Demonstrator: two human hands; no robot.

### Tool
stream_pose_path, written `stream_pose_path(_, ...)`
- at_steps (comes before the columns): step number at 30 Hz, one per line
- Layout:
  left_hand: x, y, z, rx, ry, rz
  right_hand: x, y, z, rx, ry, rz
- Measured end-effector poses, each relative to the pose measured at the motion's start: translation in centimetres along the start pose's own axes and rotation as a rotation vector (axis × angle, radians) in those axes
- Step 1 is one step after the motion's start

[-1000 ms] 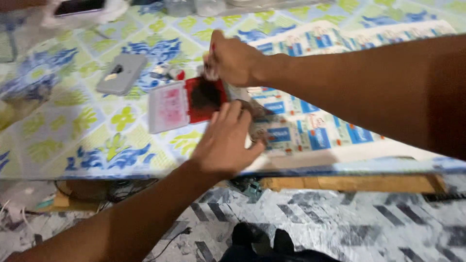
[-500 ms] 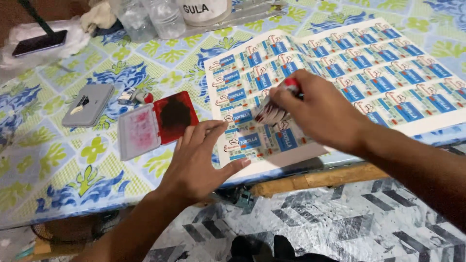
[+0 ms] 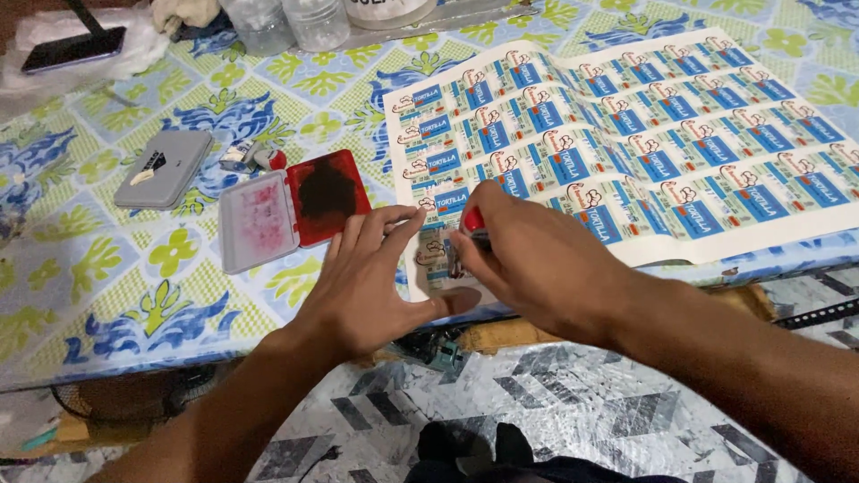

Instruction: Use a rubber stamp and an ink pad to apply dates or batch marks to a sheet of food product labels.

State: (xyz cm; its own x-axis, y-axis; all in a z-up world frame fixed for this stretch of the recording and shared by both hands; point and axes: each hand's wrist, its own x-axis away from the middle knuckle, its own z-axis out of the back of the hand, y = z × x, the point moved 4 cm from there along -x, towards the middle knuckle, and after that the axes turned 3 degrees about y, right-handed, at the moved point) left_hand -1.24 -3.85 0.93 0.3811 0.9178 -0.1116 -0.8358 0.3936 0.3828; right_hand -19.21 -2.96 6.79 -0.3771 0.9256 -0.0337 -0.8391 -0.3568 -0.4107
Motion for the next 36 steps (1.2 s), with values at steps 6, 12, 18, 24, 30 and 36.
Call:
stream_pose_path(6,0.4,0.1,0.3,0.006,0.017,-0.027,0.3,-0.8,-0.3,0.025,-0.062,-0.017)
stream_pose_path(12,0.4,0.3,0.4,-0.019,-0.004,-0.01,0.2,-1.2,-0.4,0.048,-0.072,-0.041)
stream_pose_path(18,0.6,0.3,0.5,0.011,0.062,-0.047,0.6,-1.3,-0.6,0.029,-0.041,-0.027)
stream_pose_path(24,0.4,0.0,0.2,-0.021,0.049,-0.057,0.4,-1.1,-0.9,0.045,-0.031,-0.01)
stream_pose_path(30,0.6,-0.2,0.2,-0.001,0.081,-0.077,0.3,-1.4,-1.2,0.068,-0.01,0.0)
stream_pose_path(36,0.7,-0.1,0.3,-0.009,0.099,-0.071,0.1,-2.0,-2.4,0.158,-0.015,-0.055)
